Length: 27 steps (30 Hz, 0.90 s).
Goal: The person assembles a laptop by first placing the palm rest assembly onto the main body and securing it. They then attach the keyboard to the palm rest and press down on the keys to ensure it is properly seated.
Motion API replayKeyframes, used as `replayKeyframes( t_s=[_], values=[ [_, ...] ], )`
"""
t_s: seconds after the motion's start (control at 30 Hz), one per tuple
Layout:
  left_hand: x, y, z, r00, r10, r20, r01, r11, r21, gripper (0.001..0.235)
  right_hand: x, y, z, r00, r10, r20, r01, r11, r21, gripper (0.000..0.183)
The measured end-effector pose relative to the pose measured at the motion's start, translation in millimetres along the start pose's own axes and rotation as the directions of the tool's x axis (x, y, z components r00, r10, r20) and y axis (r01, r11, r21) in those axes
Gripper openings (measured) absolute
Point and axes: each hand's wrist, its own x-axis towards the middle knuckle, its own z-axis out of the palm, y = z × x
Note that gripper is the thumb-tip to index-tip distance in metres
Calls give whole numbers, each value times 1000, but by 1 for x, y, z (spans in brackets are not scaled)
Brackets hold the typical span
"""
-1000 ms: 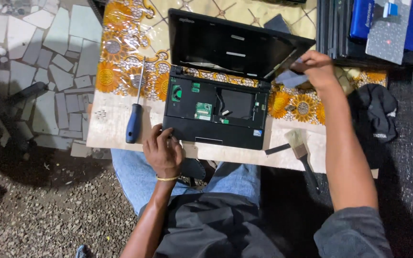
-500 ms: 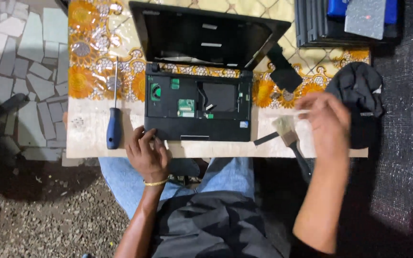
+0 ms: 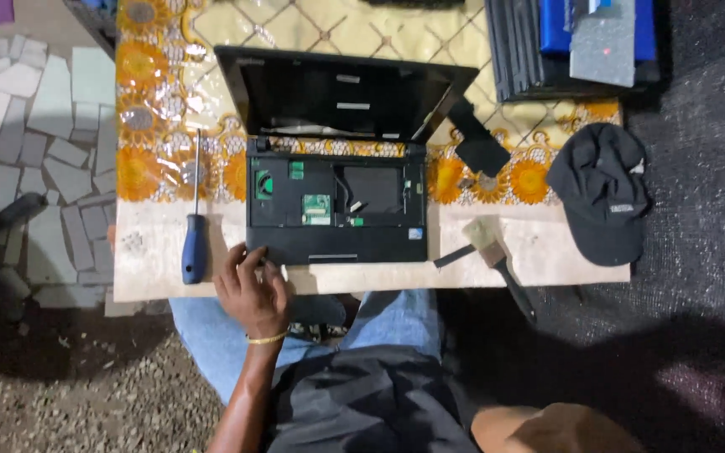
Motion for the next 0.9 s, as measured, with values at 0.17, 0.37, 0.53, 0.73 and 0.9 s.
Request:
replayKeyframes(
  t_s=[0.17, 0.37, 0.53, 0.73, 0.9],
  values=[
    [-2, 0, 2, 999, 35, -39, -35, 999, -3, 21, 179, -260, 237, 879, -328, 346, 433, 853, -291, 75],
    [-3, -3, 3, 999, 32, -14, -32, 999, 13, 21, 264, -344, 55, 511, -723, -465, 431, 684, -589, 44],
    [-5, -7, 5, 998, 58, -17, -58, 998, 11, 21, 302, -401, 30, 266, -651, -711, 429, 740, -518, 105],
    [-3, -3, 3, 999, 40, -16, -40, 999, 6, 21, 304, -457, -10, 233, -718, -655, 461, 675, -576, 27],
    [0, 0, 0, 999, 37, -24, -37, 999, -1, 20, 271, -442, -19, 138, -807, -575, 398, 577, -714, 38]
  ],
)
